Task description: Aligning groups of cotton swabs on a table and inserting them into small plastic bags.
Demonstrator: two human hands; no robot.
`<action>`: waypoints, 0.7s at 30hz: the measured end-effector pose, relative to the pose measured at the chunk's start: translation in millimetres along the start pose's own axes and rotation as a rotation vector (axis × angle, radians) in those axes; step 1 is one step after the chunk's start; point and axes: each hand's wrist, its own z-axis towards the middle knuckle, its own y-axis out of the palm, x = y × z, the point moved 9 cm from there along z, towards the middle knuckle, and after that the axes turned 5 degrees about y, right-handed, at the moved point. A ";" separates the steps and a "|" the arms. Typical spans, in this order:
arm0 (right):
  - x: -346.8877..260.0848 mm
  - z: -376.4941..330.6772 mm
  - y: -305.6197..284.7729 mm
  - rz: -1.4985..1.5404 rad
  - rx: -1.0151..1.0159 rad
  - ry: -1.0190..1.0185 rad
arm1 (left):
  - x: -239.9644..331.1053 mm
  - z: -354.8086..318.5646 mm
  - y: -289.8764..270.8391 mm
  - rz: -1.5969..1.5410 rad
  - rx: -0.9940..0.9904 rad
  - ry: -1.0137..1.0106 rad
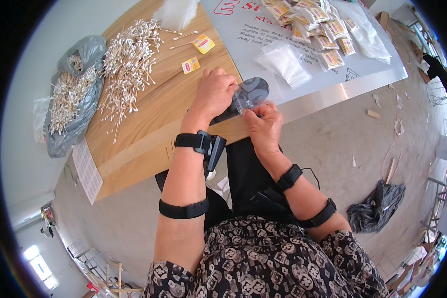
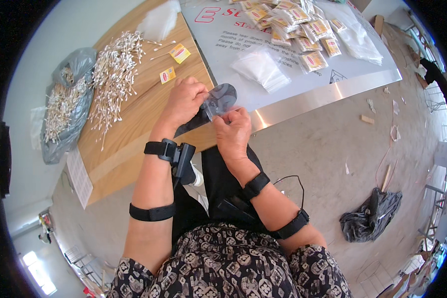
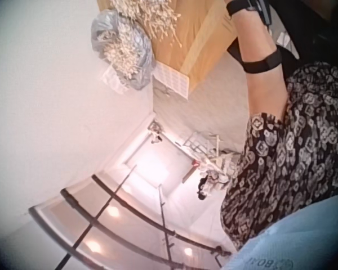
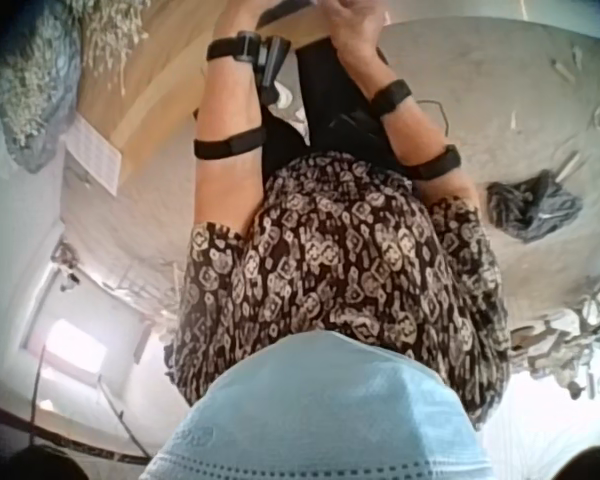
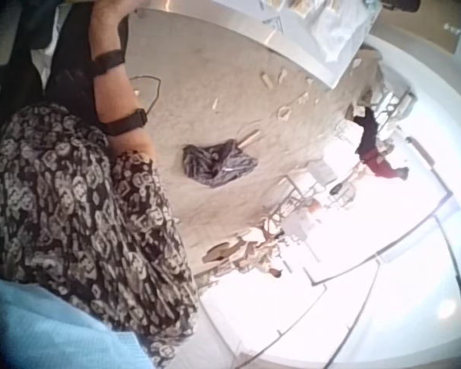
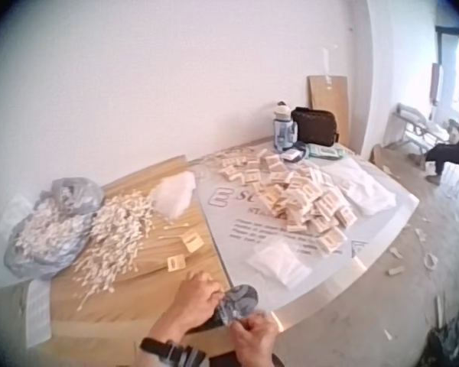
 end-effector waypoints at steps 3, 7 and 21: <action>-5.9 1.2 0.7 -0.173 0.044 -0.073 | 3.7 -1.6 -0.8 0.135 0.010 -0.011; -5.0 4.4 4.3 -0.179 0.033 -0.108 | 10.1 -7.5 -3.2 0.270 0.083 -0.011; -41.5 -19.1 -24.2 -0.051 -0.056 -0.271 | -116.6 -162.9 -97.7 0.059 0.582 -0.395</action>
